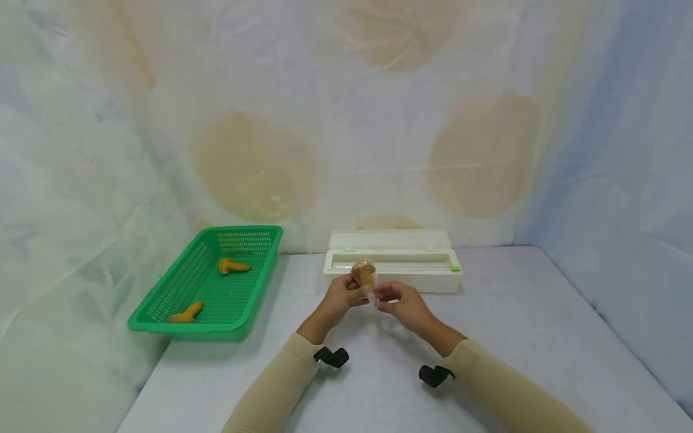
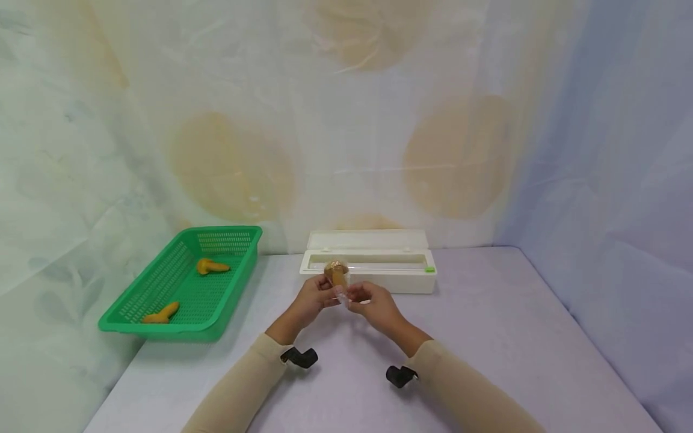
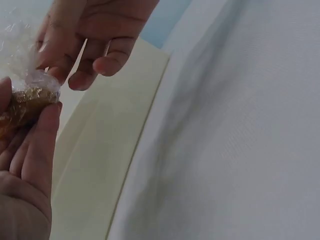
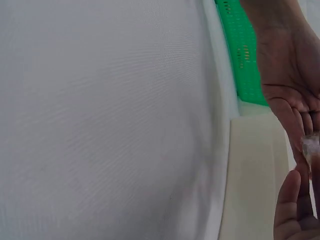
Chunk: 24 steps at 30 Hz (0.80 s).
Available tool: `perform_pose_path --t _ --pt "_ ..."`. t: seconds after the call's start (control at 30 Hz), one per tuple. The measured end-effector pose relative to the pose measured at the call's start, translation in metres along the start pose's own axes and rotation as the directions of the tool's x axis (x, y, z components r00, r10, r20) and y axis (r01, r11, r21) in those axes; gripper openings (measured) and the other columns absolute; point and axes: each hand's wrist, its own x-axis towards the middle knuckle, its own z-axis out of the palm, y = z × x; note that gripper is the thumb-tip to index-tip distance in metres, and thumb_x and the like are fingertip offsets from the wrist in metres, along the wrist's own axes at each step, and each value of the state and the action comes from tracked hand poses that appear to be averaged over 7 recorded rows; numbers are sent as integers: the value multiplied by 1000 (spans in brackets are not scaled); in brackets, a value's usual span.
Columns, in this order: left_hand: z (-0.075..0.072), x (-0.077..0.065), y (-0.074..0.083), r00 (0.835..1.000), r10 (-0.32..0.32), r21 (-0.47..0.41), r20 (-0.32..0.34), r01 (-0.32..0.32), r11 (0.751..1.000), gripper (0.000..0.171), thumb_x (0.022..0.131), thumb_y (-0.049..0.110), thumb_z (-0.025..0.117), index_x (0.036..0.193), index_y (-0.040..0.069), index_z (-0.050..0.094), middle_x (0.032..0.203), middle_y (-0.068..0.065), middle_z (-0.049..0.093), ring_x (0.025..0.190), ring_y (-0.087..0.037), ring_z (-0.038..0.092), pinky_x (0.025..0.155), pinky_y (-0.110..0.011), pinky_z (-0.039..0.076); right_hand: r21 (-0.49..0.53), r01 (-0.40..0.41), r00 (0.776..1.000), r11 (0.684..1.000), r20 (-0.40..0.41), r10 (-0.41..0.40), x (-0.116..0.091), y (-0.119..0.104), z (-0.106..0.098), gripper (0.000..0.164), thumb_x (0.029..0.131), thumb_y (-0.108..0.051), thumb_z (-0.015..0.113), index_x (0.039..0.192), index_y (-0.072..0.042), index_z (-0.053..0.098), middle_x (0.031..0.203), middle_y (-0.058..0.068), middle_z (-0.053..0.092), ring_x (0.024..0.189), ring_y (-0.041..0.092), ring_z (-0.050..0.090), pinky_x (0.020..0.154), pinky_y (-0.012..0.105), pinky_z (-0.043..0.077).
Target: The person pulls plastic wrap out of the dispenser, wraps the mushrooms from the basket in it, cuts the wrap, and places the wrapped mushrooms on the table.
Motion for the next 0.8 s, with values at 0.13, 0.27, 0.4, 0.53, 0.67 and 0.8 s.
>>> perform_pose_path --t 0.13,0.27,0.4,0.53,0.67,0.8 --pt "2 -5 0 998 -9 22 59 8 1000 41 94 4 63 131 -9 50 116 -18 65 98 -20 65 83 -35 54 -63 8 999 998 -38 -10 1 0 2 22 81 -11 80 99 -12 68 90 -1 65 89 20 58 72 34 49" --pt "2 -7 2 992 -10 12 123 8 1000 38 97 3 57 131 -11 48 110 -15 66 93 -18 65 80 -31 54 -97 6 999 995 -40 -10 1 -1 3 29 76 -14 85 95 -12 63 87 0 62 84 20 56 68 34 47" --pt "2 -9 5 986 -13 -84 167 27 996 42 100 8 51 133 -16 43 114 -19 64 98 -20 65 86 -36 53 -130 24 1000 991 -13 -26 -2 -3 2 37 74 -16 86 99 -10 60 88 3 61 82 20 55 66 33 47" --pt "5 -11 11 985 -11 -30 171 16 999 55 92 11 65 136 -12 42 125 -20 59 109 -21 61 93 -37 49 -119 71 997 990 30 -68 -4 -3 -2 27 84 -6 70 109 -7 59 99 6 59 84 20 56 69 36 49" --pt "8 -10 12 985 6 78 170 -20 997 55 87 1 69 135 -9 45 127 -19 59 111 -20 60 91 -33 50 -75 117 993 990 35 -114 -4 -1 -6 20 92 -2 51 111 -3 59 101 12 60 81 23 57 70 42 50" --pt "8 -11 10 978 26 111 208 -51 992 44 91 -9 55 135 -11 46 126 -22 59 106 -20 61 92 -36 49 -116 102 995 988 8 -102 -4 0 -7 22 95 -27 65 104 -7 59 90 9 62 76 21 57 66 36 50"
